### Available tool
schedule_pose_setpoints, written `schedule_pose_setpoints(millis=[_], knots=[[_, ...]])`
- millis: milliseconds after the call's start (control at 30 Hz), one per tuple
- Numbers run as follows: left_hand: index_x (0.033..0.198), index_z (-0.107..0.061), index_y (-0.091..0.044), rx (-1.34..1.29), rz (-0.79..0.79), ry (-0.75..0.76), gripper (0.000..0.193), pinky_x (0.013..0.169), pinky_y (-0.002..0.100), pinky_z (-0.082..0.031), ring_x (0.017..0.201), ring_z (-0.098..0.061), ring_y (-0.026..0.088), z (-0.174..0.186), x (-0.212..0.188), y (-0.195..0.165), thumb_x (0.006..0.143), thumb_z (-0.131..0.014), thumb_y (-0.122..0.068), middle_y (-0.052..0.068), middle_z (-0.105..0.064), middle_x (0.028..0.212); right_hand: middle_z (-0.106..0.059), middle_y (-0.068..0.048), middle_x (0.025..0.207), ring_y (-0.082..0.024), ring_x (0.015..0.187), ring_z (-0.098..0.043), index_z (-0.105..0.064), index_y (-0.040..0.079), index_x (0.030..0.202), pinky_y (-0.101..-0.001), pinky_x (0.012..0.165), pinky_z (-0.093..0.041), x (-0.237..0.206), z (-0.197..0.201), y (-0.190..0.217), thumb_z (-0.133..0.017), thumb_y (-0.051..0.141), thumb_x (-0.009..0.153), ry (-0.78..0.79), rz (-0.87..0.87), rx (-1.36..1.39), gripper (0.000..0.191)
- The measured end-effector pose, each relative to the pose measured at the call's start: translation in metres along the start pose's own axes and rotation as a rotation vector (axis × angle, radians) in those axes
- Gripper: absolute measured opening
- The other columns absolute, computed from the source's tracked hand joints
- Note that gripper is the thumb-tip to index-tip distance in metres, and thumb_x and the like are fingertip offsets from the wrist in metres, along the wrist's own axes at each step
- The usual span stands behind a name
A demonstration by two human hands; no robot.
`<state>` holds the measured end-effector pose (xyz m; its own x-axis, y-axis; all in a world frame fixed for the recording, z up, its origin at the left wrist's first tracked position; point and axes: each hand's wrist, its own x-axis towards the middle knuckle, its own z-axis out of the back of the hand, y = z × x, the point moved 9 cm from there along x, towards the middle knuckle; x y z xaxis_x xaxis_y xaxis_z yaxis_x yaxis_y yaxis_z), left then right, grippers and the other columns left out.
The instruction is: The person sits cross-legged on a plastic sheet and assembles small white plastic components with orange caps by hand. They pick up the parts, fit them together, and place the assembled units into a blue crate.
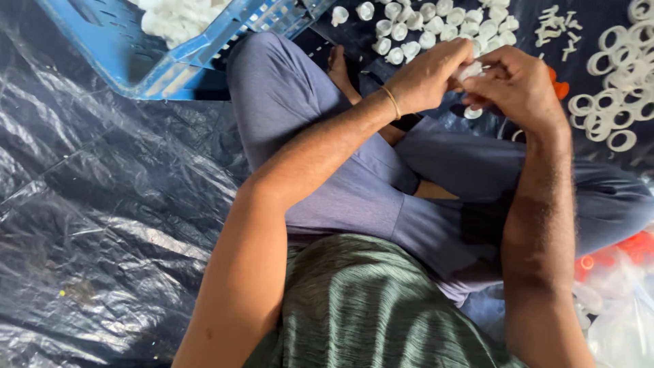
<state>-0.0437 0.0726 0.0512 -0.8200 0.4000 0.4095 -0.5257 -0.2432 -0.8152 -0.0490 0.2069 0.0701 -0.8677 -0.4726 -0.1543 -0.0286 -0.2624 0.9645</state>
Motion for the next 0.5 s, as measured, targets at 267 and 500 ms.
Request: schedule_pose_setpoints(millis=[267,500], knots=[[0.112,-0.049,-0.002,-0.107,0.133,0.087,0.029,0.077,0.045,-0.053,0.093,-0.069,0.041,-0.017,0.0,0.014,0.091,-0.068,0.004,0.021,-0.067,0.098,-0.071,-0.003,0.101,-0.009,0.093,-0.066,-0.073,0.005,0.118,-0.0272,0.08,-0.057,-0.008,0.018,-0.023,-0.095,0.021,0.081,-0.1,0.026,-0.191,0.046],[0.114,-0.046,-0.003,-0.302,0.391,0.121,0.029,0.067,0.034,-0.053,0.076,-0.064,0.02,-0.019,-0.012,0.032,0.096,-0.068,0.002,0.009,-0.062,0.093,-0.073,-0.011,0.1,-0.022,0.09,-0.072,-0.073,0.005,0.116,-0.0357,0.076,-0.059,-0.009,0.011,0.013,-0.091,0.01,0.077,-0.071,0.286,-0.344,0.044]])
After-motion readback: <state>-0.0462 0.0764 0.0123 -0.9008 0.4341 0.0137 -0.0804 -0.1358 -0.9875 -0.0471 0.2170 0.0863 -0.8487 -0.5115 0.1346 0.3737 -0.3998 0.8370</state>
